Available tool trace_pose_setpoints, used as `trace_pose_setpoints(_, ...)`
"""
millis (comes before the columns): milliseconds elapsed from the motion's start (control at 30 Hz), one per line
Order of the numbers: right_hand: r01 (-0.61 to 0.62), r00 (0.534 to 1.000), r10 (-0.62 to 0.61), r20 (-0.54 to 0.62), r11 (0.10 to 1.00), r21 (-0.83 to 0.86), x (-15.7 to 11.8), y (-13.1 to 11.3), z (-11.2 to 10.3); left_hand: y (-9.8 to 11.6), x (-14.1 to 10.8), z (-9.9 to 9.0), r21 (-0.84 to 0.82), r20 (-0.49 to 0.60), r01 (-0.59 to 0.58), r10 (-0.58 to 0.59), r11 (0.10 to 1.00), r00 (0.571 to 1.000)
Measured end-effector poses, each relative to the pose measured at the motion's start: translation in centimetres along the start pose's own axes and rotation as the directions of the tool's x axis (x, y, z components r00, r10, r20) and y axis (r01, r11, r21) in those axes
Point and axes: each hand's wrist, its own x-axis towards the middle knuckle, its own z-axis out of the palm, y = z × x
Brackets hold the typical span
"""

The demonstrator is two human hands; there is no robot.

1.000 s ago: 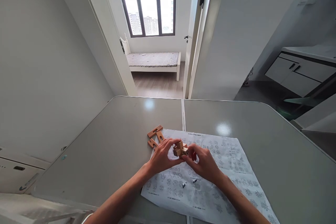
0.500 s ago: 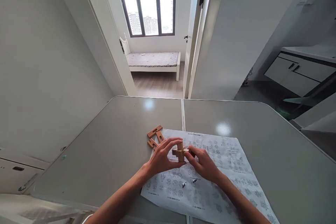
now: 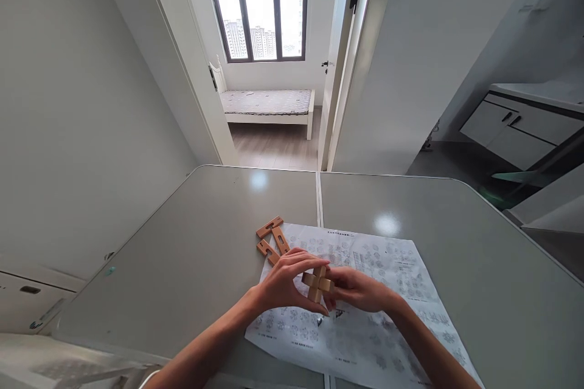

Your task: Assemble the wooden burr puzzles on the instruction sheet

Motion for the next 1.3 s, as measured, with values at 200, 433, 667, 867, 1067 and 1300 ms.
trace_pose_setpoints(200,0.046,0.988,-0.065,-0.142,0.99,-0.134,0.3,0.0,0.1,-0.2,-0.2,0.2,0.046,-0.018,0.008,-0.007,0.999,1.0)
trace_pose_setpoints(433,0.085,0.957,-0.164,-0.238,0.947,-0.311,0.7,-0.1,0.6,0.0,0.2,-0.3,0.072,-0.081,0.015,-0.009,0.997,0.997)
trace_pose_setpoints(667,0.053,0.912,-0.241,-0.332,0.872,-0.487,1.0,1.6,1.2,0.1,0.3,-0.2,0.129,-0.131,0.018,-0.001,0.991,0.991)
trace_pose_setpoints(867,-0.074,0.757,-0.325,-0.567,0.82,-0.568,1.7,2.8,2.9,0.5,0.3,0.6,0.223,-0.307,0.124,-0.051,0.967,0.95)
trace_pose_setpoints(1067,-0.102,0.742,-0.297,-0.6,0.836,-0.54,1.9,2.9,3.1,0.7,0.3,0.8,0.175,-0.287,0.158,-0.104,0.972,0.952)
trace_pose_setpoints(1300,-0.102,0.713,-0.314,-0.627,0.839,-0.535,2.1,3.4,2.9,1.0,0.4,0.2,0.075,-0.131,0.202,-0.191,0.976,0.973)
